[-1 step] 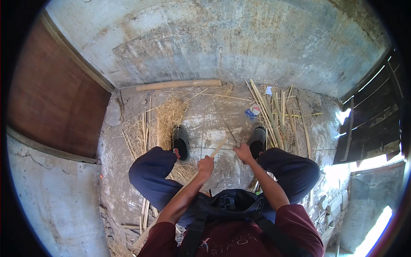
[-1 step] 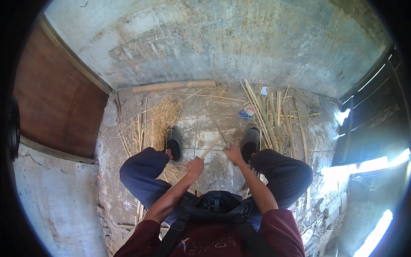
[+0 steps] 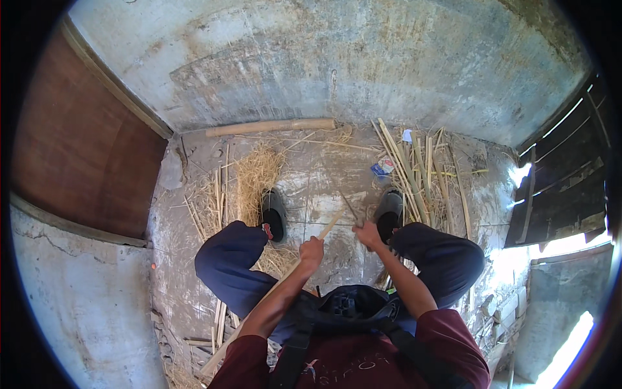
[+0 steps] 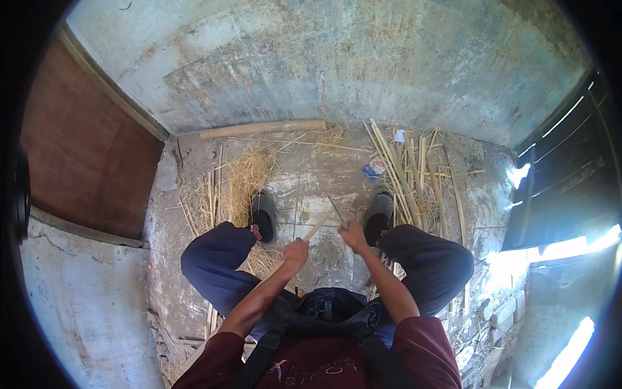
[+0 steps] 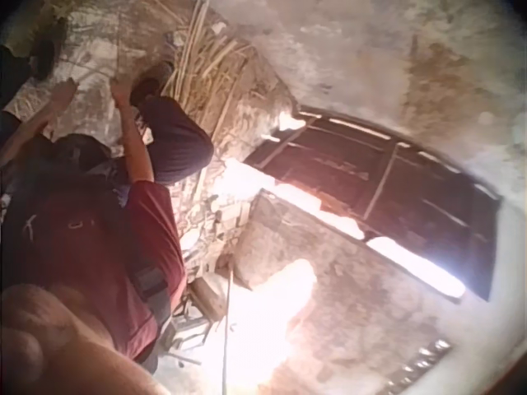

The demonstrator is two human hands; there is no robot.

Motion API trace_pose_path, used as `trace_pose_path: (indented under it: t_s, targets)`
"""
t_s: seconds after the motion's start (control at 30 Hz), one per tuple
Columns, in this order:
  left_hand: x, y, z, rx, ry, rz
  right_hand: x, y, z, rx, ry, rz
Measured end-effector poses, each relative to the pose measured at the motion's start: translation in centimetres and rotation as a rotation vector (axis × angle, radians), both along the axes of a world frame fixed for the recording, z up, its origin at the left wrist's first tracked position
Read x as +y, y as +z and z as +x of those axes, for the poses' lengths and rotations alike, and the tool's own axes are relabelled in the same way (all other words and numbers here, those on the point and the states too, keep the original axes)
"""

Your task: The person uses a blade to strip and refine a thin bamboo pole while sitting on the floor.

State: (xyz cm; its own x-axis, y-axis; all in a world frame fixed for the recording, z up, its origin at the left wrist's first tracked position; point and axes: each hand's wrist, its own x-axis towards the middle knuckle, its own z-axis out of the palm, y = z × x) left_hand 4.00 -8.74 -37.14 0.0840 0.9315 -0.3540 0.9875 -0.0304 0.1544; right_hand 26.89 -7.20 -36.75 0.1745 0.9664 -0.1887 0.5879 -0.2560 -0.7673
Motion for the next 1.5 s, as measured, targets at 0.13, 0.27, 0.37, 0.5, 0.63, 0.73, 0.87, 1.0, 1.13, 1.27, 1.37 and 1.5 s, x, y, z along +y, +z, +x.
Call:
trace_pose_path:
  t_s: [0.13, 0.27, 0.37, 0.5, 0.63, 0.73, 0.87, 1.0, 1.13, 1.27, 1.37, 1.5]
  targets:
    - [-0.4, -2.0, 2.0, -0.022, -0.110, -0.073, -4.1, -6.8, 3.2, -0.014, 0.075, -0.254]
    - [0.8, -0.4, 1.3, -0.045, -0.017, -0.244, -5.7, -7.5, 2.4, 0.089, 0.136, -0.356]
    - [1.3, -0.3, 1.1, -0.080, 0.005, -0.287, -4.9, -8.0, 2.6, 0.060, 0.120, -0.323]
    - [2.2, -0.7, 0.8, -0.119, -0.013, -0.325, -2.5, -7.2, 2.5, -0.147, -0.005, 0.077]
    - [1.8, -0.4, -0.3, -0.129, 0.030, -0.352, 0.6, -1.6, 0.1, 0.128, -0.095, 0.111]
    - [1.8, -0.3, -0.6, -0.116, 0.045, -0.370, 0.7, -2.8, -0.3, 0.163, -0.132, 0.093]
    - [2.5, -0.3, 0.6, -0.116, 0.036, -0.387, -5.2, -12.7, 3.6, -0.074, 0.197, -0.082]
    - [3.7, 0.0, 2.6, -0.138, -0.032, -0.371, -7.9, -17.8, 6.4, -0.208, 0.413, -0.306]
    - [1.8, -1.1, -0.7, -0.101, 0.061, -0.396, -5.1, -9.2, 1.2, -0.079, 0.250, -0.371]
    - [2.0, -0.9, 0.7, -0.132, 0.005, -0.321, -2.9, -6.5, 1.5, -0.182, 0.044, -0.153]
    - [1.9, -1.4, 0.2, -0.101, 0.010, -0.328, 0.1, -1.6, -0.6, -0.052, -0.013, 0.043]
    - [1.4, -1.0, -0.6, -0.084, 0.030, -0.331, 1.0, 0.5, -2.0, 0.127, 0.029, 0.204]
